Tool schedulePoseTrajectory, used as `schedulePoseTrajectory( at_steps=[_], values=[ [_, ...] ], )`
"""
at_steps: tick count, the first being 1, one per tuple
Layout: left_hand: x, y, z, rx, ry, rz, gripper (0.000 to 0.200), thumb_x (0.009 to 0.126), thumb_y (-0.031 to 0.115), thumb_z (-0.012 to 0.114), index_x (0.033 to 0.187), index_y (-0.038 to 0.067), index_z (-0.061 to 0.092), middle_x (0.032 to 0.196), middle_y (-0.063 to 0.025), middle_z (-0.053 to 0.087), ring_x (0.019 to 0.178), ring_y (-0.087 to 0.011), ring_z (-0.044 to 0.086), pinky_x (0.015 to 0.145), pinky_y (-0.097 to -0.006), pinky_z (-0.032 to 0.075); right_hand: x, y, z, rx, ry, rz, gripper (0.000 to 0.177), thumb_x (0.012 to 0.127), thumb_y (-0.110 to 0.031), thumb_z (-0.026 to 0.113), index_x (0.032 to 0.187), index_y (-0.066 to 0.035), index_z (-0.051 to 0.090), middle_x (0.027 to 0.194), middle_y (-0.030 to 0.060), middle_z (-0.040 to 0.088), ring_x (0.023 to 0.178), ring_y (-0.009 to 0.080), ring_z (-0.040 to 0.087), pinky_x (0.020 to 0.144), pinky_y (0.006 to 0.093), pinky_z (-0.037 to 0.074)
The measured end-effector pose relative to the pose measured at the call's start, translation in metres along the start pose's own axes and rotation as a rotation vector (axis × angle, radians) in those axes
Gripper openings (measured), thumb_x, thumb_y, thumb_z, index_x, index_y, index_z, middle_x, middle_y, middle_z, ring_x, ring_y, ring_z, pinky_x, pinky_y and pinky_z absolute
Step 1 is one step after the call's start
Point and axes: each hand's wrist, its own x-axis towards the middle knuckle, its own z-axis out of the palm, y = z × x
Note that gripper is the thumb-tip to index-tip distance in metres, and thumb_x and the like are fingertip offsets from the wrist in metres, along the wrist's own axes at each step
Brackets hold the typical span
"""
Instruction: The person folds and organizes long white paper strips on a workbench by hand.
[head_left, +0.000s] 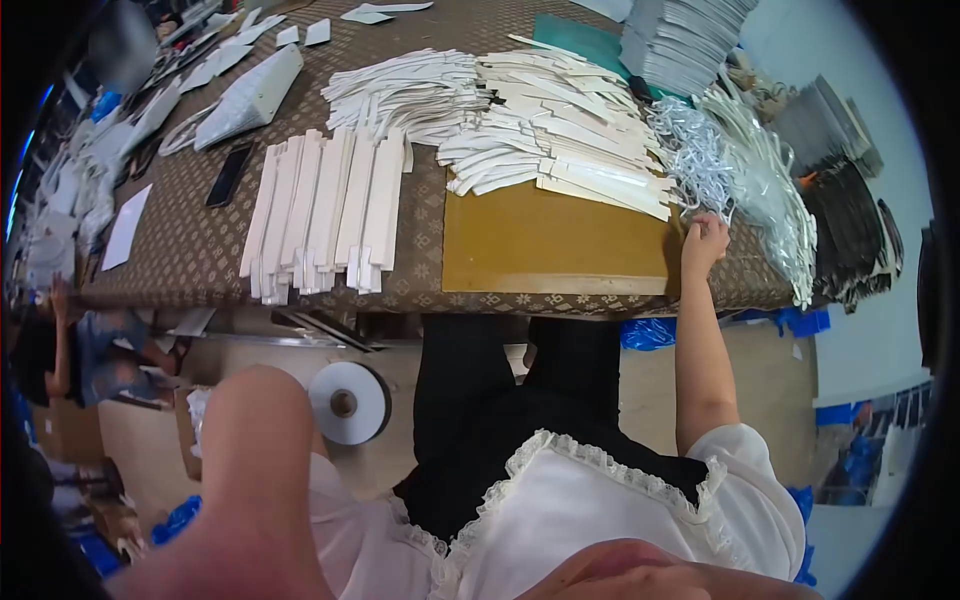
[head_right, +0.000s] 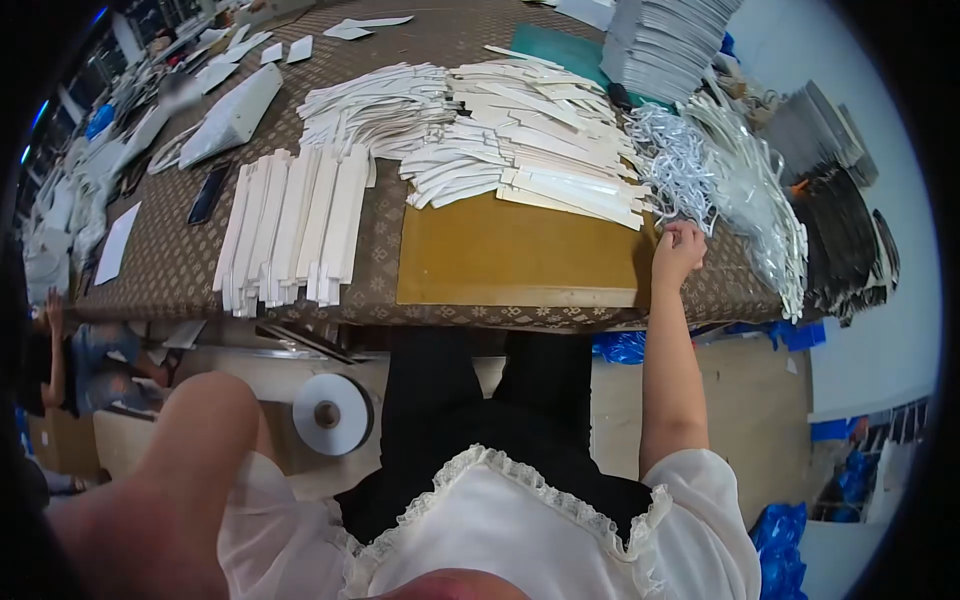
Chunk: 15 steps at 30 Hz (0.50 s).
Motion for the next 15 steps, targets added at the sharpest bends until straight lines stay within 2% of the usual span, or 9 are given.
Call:
schedulePoseTrajectory(
  at_steps=[6, 15],
  values=[
    [0.01, -0.028, -0.06, 0.013, 0.049, -0.013, 0.03, 0.097, 0.033, 0.048, 0.116, 0.012, 0.057, 0.109, -0.0016, 0.064, 0.099, -0.0177, 0.059, 0.09, -0.0328, 0.045, 0.005, 0.011, 0.004, -0.133, -0.053, 0.054, 0.008, 0.077, -0.013, 0.062, 0.081, -0.016, 0.067, 0.104, 0.0048, 0.062, 0.103, 0.0312, 0.054, 0.088, 0.0506, 0.04],
    [0.024, -0.055, -0.095, -0.031, 0.055, -0.035, 0.031, 0.097, 0.033, 0.047, 0.119, 0.012, 0.056, 0.111, -0.0012, 0.064, 0.101, -0.0176, 0.058, 0.092, -0.0332, 0.045, 0.006, -0.004, 0.002, -0.324, -0.174, 0.059, 0.009, 0.075, -0.015, 0.065, 0.082, -0.018, 0.068, 0.109, 0.0031, 0.059, 0.111, 0.0306, 0.05, 0.093, 0.0515, 0.036]
  ],
)
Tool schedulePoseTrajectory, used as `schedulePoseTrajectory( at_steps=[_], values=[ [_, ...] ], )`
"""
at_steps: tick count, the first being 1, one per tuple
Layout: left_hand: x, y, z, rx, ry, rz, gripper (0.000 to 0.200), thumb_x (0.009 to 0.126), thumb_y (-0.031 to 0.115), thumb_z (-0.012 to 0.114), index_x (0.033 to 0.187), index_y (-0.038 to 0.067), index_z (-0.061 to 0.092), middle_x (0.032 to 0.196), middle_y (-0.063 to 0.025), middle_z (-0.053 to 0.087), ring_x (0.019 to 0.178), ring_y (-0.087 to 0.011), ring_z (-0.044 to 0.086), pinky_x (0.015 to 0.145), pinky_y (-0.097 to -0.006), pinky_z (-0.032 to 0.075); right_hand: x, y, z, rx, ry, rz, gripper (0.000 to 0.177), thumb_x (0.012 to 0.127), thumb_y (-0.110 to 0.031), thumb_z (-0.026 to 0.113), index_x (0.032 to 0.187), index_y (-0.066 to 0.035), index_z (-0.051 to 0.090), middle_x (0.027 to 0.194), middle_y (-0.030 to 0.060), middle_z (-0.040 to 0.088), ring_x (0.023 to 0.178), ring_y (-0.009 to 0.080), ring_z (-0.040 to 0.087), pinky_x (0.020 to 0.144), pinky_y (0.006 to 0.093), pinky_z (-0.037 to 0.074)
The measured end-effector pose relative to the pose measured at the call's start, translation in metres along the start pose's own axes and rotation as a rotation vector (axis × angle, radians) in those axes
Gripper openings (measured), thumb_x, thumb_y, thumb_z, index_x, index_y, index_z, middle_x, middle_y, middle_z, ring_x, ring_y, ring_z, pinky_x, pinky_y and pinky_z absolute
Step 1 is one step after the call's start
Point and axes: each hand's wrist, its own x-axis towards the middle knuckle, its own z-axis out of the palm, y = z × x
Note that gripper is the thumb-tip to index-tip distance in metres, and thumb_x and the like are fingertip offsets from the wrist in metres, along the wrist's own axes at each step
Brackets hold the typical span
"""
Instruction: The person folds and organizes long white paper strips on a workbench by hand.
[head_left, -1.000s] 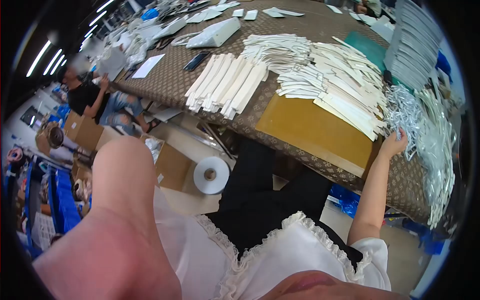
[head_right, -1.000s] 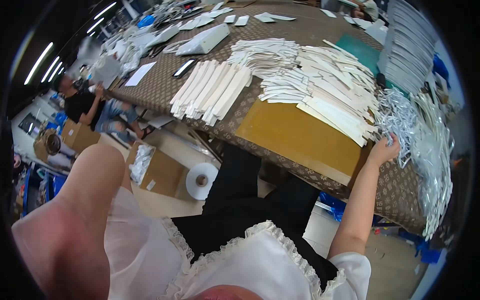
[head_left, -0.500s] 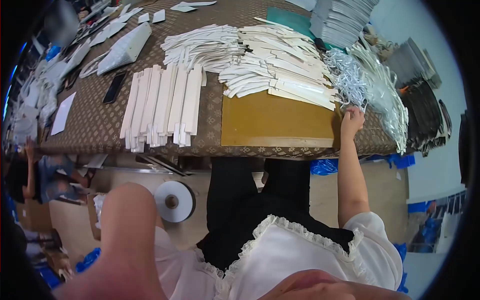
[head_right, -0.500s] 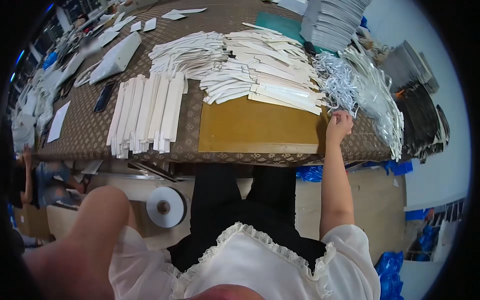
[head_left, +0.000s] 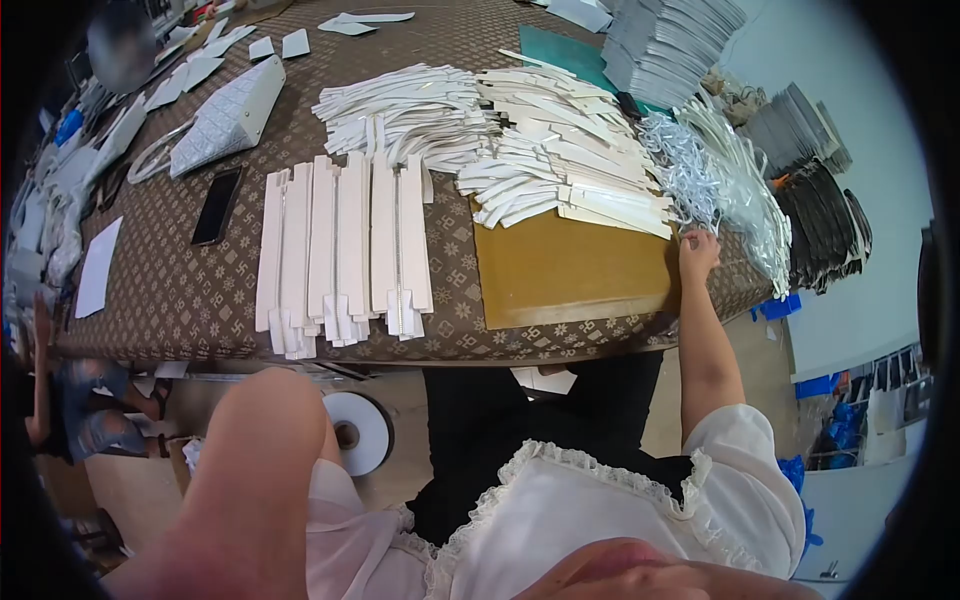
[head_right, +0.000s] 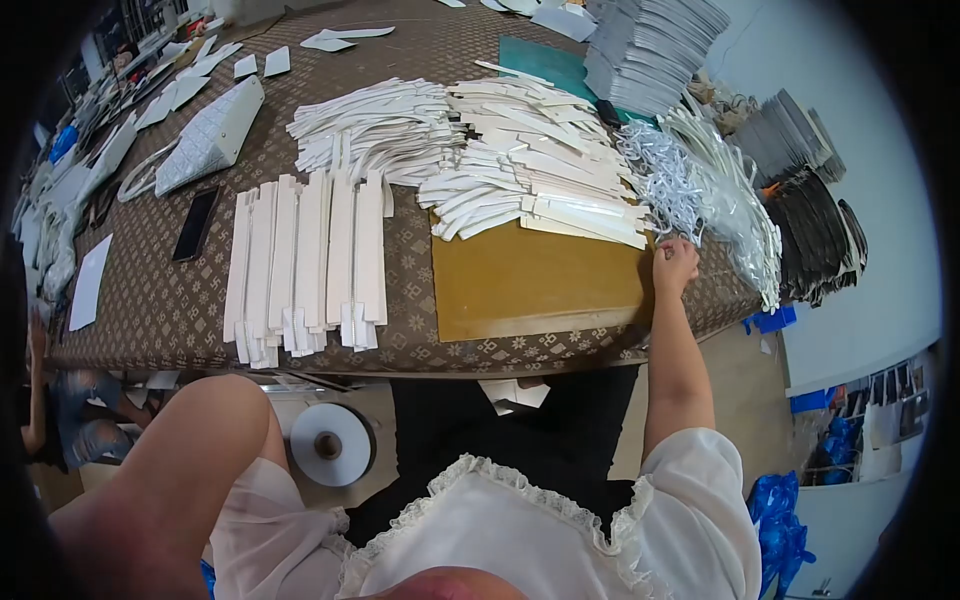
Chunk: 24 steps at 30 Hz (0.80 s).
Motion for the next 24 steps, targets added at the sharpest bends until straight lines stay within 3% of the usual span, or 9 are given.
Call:
schedulePoseTrajectory(
  at_steps=[11, 19, 23, 24],
  values=[
    [0.006, 0.037, 0.019, 0.086, -0.042, 0.089, 0.032, 0.098, 0.032, 0.046, 0.122, 0.013, 0.056, 0.113, -0.0007, 0.064, 0.104, -0.0174, 0.058, 0.094, -0.0336, 0.044, -0.002, -0.005, 0.004, 0.078, -0.013, -0.109, 0.008, 0.075, -0.013, 0.065, 0.082, -0.017, 0.067, 0.109, 0.0046, 0.059, 0.113, 0.0316, 0.049, 0.093, 0.0514, 0.035],
    [0.003, 0.04, 0.109, 0.064, -0.138, 0.113, 0.033, 0.099, 0.031, 0.045, 0.124, 0.014, 0.055, 0.115, -0.0004, 0.063, 0.106, -0.0173, 0.057, 0.095, -0.034, 0.044, -0.01, 0.008, 0.005, 0.358, 0.044, 0.112, 0.009, 0.076, -0.013, 0.063, 0.083, -0.017, 0.067, 0.109, 0.0055, 0.059, 0.112, 0.031, 0.049, 0.095, 0.0525, 0.034],
    [-0.004, 0.032, 0.151, 0.05, -0.194, 0.08, 0.033, 0.099, 0.031, 0.044, 0.125, 0.014, 0.055, 0.115, -0.0002, 0.063, 0.107, -0.0173, 0.057, 0.096, -0.0342, 0.043, -0.009, 0.014, 0.004, 0.5, 0.055, 0.132, 0.007, 0.078, -0.012, 0.065, 0.084, -0.014, 0.067, 0.109, 0.0053, 0.06, 0.11, 0.0302, 0.051, 0.097, 0.0477, 0.036],
    [-0.007, 0.03, 0.161, 0.046, -0.205, 0.073, 0.033, 0.099, 0.031, 0.044, 0.125, 0.014, 0.055, 0.115, -0.0002, 0.063, 0.108, -0.0173, 0.057, 0.096, -0.0342, 0.043, -0.009, 0.014, 0.004, 0.532, 0.09, 0.111, 0.007, 0.078, -0.008, 0.064, 0.085, -0.011, 0.066, 0.106, 0.0062, 0.061, 0.105, 0.0275, 0.054, 0.095, 0.0427, 0.039]
  ],
)
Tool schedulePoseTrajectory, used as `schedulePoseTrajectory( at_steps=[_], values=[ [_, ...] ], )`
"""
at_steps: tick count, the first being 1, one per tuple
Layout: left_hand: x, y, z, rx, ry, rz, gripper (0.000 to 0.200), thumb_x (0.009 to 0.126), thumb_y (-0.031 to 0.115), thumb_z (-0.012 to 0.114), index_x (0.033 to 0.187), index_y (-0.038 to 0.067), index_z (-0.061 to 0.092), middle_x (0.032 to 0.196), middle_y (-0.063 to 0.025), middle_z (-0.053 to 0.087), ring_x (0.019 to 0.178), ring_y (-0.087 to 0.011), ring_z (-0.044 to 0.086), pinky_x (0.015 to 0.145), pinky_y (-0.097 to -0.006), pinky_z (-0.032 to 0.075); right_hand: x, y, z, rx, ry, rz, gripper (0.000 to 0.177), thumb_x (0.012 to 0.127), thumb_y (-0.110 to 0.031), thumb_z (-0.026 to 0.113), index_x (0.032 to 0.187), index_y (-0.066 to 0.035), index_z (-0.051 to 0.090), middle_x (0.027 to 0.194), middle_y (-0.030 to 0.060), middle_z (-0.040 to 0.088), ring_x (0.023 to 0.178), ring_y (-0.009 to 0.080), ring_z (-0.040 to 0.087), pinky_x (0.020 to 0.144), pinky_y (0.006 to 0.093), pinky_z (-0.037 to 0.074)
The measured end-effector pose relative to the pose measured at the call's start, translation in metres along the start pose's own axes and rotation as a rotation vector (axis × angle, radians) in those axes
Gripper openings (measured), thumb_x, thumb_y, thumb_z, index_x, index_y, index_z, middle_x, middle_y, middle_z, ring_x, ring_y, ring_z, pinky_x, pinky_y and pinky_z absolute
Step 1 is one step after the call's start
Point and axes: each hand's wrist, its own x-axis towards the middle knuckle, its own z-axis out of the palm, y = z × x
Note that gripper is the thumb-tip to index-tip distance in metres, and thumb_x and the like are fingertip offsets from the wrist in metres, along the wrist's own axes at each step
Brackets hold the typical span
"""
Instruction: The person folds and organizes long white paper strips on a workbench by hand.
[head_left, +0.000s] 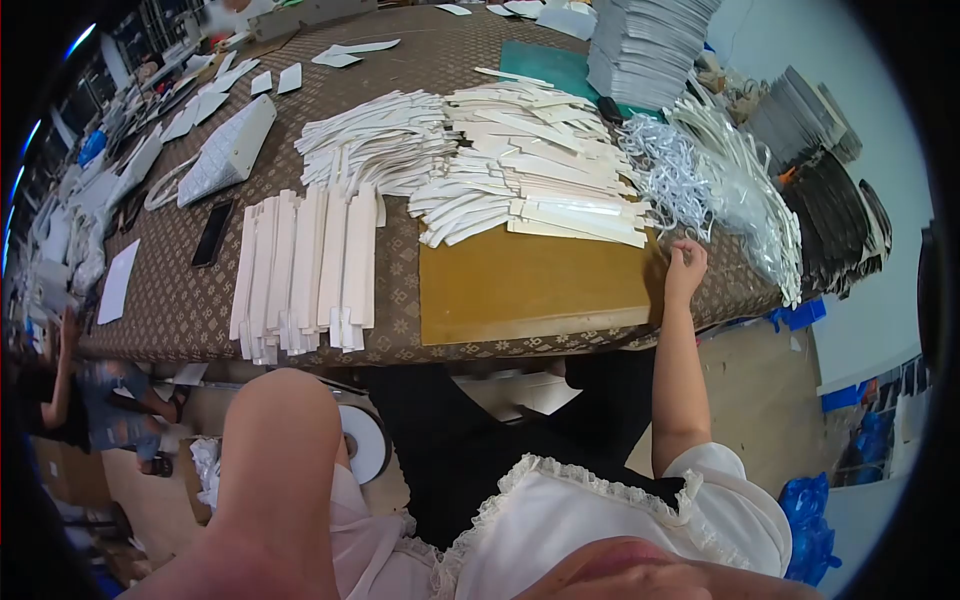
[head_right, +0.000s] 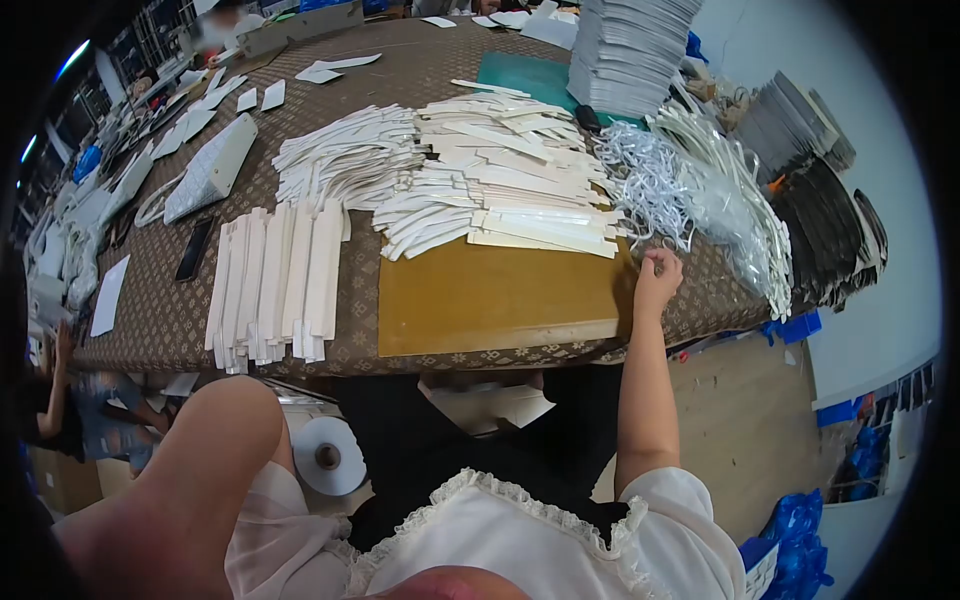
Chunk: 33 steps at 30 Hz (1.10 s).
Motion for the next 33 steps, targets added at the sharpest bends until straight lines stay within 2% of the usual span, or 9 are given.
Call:
schedulePoseTrajectory(
  at_steps=[2, 3, 6, 7, 10, 18, 33],
  values=[
    [-0.002, -0.003, 0.015, -0.013, -0.026, -0.005, 0.034, 0.099, 0.031, 0.044, 0.126, 0.014, 0.055, 0.116, -0.0001, 0.063, 0.108, -0.0172, 0.057, 0.096, -0.0343, 0.043, -0.001, 0.004, 0.002, 0.074, 0.059, -0.052, 0.009, 0.079, -0.001, 0.064, 0.087, -0.005, 0.065, 0.098, 0.0079, 0.063, 0.096, 0.022, 0.059, 0.09, 0.0327, 0.045],
    [-0.003, -0.004, 0.021, -0.018, -0.038, -0.006, 0.034, 0.099, 0.031, 0.044, 0.126, 0.014, 0.055, 0.116, -0.0001, 0.063, 0.109, -0.0172, 0.057, 0.097, -0.0343, 0.043, -0.001, 0.01, 0.004, 0.076, 0.063, -0.042, 0.009, 0.079, -0.001, 0.064, 0.087, -0.005, 0.065, 0.098, 0.0079, 0.063, 0.096, 0.022, 0.059, 0.09, 0.0327, 0.045],
    [-0.006, -0.006, 0.03, -0.025, -0.067, -0.013, 0.034, 0.099, 0.031, 0.043, 0.127, 0.015, 0.054, 0.117, 0.0, 0.063, 0.109, -0.0172, 0.057, 0.097, -0.0344, 0.043, 0.0, 0.023, 0.009, 0.375, 0.026, 0.165, 0.01, 0.083, 0.001, 0.062, 0.093, -0.002, 0.063, 0.099, 0.0055, 0.063, 0.095, 0.0156, 0.058, 0.088, 0.0281, 0.045],
    [-0.008, -0.006, 0.032, -0.023, -0.075, -0.018, 0.034, 0.099, 0.031, 0.043, 0.127, 0.015, 0.054, 0.117, 0.0001, 0.063, 0.11, -0.0172, 0.057, 0.097, -0.0345, 0.043, -0.001, 0.027, 0.008, 0.373, 0.023, 0.17, 0.01, 0.083, 0.001, 0.062, 0.093, -0.002, 0.063, 0.099, 0.0055, 0.063, 0.095, 0.0156, 0.058, 0.088, 0.0281, 0.045],
    [-0.012, 0.018, -0.002, -0.008, -0.09, -0.016, 0.034, 0.1, 0.03, 0.043, 0.128, 0.015, 0.054, 0.117, 0.0002, 0.063, 0.11, -0.0171, 0.057, 0.098, -0.0346, 0.043, -0.002, 0.019, 0.006, 0.483, 0.033, 0.24, 0.012, 0.086, 0.001, 0.06, 0.098, -0.001, 0.062, 0.1, 0.0046, 0.063, 0.093, 0.0126, 0.058, 0.087, 0.0249, 0.045],
    [-0.022, 0.004, 0.006, -0.015, -0.085, -0.046, 0.033, 0.099, 0.03, 0.044, 0.127, 0.014, 0.054, 0.116, -0.0002, 0.063, 0.11, -0.0174, 0.056, 0.098, -0.0348, 0.042, -0.005, 0.012, 0.003, 0.584, 0.046, 0.268, 0.011, 0.087, 0.002, 0.059, 0.098, -0.001, 0.062, 0.102, 0.0044, 0.062, 0.094, 0.0121, 0.058, 0.088, 0.0243, 0.045],
    [-0.029, -0.007, 0.009, -0.04, -0.077, -0.086, 0.032, 0.098, 0.029, 0.044, 0.124, 0.013, 0.054, 0.115, -0.001, 0.063, 0.109, -0.018, 0.056, 0.098, -0.0353, 0.042, -0.004, 0.019, 0.003, 0.539, 0.06, 0.232, 0.011, 0.086, 0.003, 0.058, 0.095, -0.001, 0.063, 0.106, 0.0065, 0.063, 0.098, 0.0133, 0.057, 0.09, 0.0251, 0.045]
  ],
)
